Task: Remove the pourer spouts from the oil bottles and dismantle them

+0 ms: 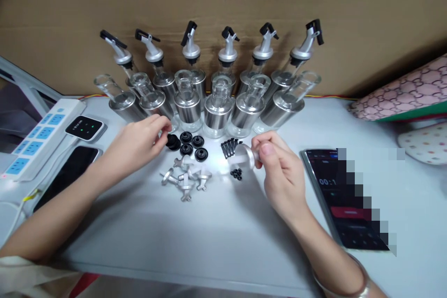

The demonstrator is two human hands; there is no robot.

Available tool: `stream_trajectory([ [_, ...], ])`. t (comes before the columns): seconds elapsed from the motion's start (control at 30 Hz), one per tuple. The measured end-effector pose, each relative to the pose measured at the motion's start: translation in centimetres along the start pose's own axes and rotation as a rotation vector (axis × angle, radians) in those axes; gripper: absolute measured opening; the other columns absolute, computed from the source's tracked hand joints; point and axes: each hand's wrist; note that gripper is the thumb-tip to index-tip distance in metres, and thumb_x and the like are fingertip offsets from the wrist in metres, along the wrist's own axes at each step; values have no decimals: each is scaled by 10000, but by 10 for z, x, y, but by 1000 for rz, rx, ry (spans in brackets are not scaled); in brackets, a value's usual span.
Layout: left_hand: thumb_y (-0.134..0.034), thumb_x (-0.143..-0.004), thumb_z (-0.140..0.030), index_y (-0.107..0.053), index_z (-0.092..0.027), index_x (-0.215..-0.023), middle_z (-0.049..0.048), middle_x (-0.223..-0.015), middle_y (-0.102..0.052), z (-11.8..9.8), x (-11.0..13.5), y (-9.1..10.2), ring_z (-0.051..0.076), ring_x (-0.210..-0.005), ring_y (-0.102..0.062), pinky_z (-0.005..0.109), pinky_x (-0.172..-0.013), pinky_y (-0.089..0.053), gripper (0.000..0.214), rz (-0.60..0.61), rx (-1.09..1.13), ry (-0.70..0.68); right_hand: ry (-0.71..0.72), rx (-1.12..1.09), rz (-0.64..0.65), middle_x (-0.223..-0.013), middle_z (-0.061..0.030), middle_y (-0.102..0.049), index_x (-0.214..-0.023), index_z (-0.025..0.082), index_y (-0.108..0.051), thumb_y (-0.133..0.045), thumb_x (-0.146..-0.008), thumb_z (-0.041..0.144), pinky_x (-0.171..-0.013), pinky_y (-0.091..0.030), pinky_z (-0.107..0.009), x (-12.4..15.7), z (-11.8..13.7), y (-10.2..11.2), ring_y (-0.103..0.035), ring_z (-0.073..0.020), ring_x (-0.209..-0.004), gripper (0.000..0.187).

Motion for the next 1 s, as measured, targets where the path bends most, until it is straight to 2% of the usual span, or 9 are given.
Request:
stream_trajectory([
  [0.17, -460, -910, -246, -587, -165, -1006, 67, -1007, -662, 12, 2, 7, 226, -850, -660, 311, -743, -486, 178, 56, 129, -6, 98, 62, 60, -772, -32, -536, -722, 216, -553, -429, -975, 310, -706, -396, -341, -2, 5, 0, -524, -189, -784, 297],
  [0.3, -539, -889, -242, -602, -156, -1053, 76, -1016, -663, 14, 1, 0, 237, -913, -657, 321, -794, -490, 195, 78, 125, -58, 59, 118, 106, -797, -19, -566, -837, 237, -578, -506, -937, 311, -705, -427, -318, -1, 7, -1, -545, -174, -760, 144],
  [0.4, -542, -889, -188, -619, -159, -1010, 63, -990, -658, 12, 0, -3, 238, -889, -656, 327, -767, -488, 146, 96, 136, -100, 5, 137, 233, -857, -22, -605, -918, 248, -589, -581, -887, 265, -722, -449, -307, 0, 7, -2, -567, -171, -788, 36],
  [0.77, -562, -893, -180, -626, -172, -965, 43, -963, -615, 11, -1, -8, 219, -823, -643, 318, -714, -468, 97, 27, 166, -148, -166, 183, 867, -801, 0, -626, -894, 213, -619, -522, -837, 139, -644, -430, -239, 0, 20, -3, -557, -124, -704, 136],
  [0.87, -552, -897, -176, -626, -176, -962, 38, -957, -610, 11, 0, -10, 218, -814, -640, 316, -699, -460, 98, 14, 173, -161, -184, 227, 938, -772, 15, -613, -927, 211, -627, -537, -852, 163, -626, -416, -226, 3, 17, -6, -544, -112, -676, 126],
  [1.0, -533, -898, -160, -622, -183, -951, 32, -943, -598, 11, 0, -13, 211, -770, -635, 313, -662, -444, 106, 6, 159, -179, -196, 251, 936, -801, 14, -639, -943, 208, -622, -553, -881, 210, -640, -424, -226, 5, 14, -9, -563, -110, -691, 93],
])
Point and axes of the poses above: each hand's wrist, its own x-axis away from the middle knuckle, its own y-axis out of the back of the hand, z = x × y
